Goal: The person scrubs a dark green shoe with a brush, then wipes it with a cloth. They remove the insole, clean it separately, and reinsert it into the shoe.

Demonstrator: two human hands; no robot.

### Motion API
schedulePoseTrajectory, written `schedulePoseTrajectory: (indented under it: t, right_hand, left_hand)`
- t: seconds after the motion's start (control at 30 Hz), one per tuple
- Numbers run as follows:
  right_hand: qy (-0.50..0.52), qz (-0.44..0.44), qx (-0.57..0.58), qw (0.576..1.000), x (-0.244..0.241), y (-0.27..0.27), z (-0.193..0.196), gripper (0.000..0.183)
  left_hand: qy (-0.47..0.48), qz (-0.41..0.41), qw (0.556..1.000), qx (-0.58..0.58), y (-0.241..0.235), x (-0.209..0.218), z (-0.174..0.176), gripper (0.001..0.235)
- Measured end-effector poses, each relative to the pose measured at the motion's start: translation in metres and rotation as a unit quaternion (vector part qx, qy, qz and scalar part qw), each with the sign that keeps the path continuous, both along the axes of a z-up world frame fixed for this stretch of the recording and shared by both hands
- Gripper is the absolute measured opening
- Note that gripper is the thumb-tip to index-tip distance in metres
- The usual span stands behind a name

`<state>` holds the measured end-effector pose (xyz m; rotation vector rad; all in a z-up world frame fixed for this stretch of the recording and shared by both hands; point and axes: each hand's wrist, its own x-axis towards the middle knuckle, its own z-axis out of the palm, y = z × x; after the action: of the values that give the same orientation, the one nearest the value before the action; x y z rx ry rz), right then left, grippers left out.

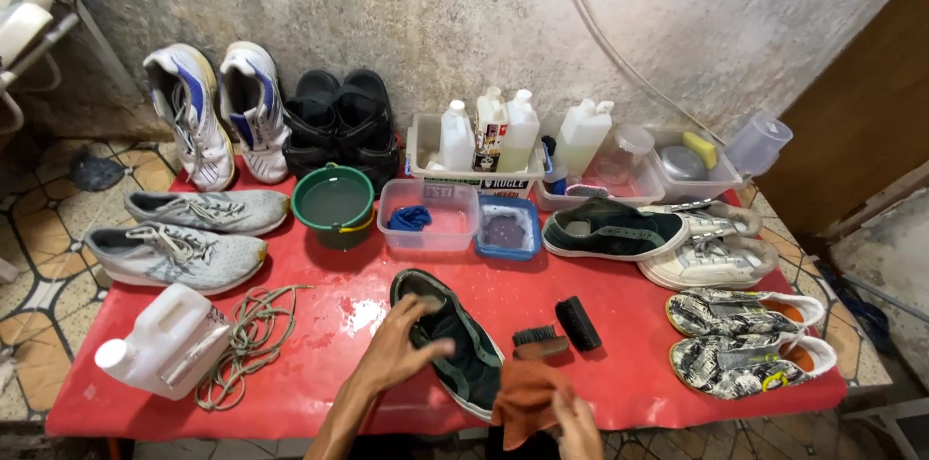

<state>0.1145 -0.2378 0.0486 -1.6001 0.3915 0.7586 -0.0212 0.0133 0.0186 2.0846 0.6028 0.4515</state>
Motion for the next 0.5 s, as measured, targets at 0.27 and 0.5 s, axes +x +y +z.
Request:
schedulePoseTrajectory:
  t: [0.27, 0.5]
  right_hand:
    - [-0.356, 0.461, -0.016, 0.812, -0.007, 0.043, -0.054, 0.036]
    - [-0.676, 0.478, -0.132, 0.546, -0.030, 0.033, -0.124, 0.038]
  left_hand:
    - [-0.008, -0.028, 0.997, 0.076, 0.009, 0.012, -0.037, 0.056]
    - [0.018, -0.007, 0.998, 0.056, 0.009, 0.014, -0.045, 0.055]
